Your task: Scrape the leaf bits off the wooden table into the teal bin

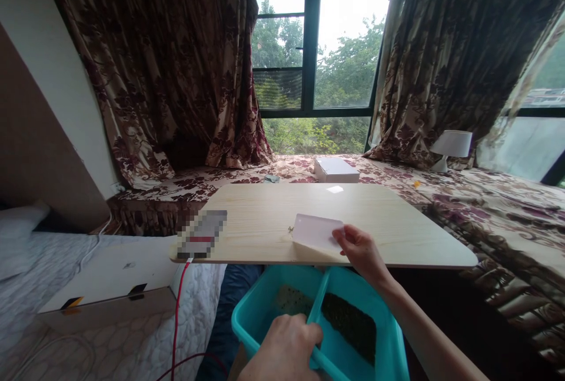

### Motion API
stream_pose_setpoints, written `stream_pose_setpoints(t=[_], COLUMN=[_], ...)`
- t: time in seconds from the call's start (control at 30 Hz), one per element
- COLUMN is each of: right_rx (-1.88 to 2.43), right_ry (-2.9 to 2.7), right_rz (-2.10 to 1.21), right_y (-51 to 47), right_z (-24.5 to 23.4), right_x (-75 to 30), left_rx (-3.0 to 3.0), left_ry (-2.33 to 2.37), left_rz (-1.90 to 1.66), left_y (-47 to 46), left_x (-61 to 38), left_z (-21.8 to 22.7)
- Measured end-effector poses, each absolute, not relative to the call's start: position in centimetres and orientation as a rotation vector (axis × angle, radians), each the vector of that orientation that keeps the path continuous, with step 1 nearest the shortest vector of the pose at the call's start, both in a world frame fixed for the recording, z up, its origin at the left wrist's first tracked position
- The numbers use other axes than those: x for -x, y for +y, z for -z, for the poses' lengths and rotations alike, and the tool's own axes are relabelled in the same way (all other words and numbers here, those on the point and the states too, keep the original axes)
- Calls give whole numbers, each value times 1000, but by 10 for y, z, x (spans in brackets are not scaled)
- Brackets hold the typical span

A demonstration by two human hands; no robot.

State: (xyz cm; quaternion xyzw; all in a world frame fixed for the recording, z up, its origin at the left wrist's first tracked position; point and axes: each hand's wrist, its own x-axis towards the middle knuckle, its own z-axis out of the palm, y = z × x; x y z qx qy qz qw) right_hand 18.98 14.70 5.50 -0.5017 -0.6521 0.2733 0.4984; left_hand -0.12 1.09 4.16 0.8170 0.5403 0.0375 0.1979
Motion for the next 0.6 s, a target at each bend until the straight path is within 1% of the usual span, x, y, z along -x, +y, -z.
stream_pose_setpoints(t=[0.43, 0.6], right_rx=[1233, 1233], right_ry=[-1519, -1591], right_rz=[-781, -857], right_y=[132, 115], right_z=[-58, -71], right_x=[-200, -197], left_rx=[-2272, -2281], left_ry=[1489, 1500], left_rz=[-97, -95], left_y=[12, 12], left_x=[2, 3], left_z=[-40, -37])
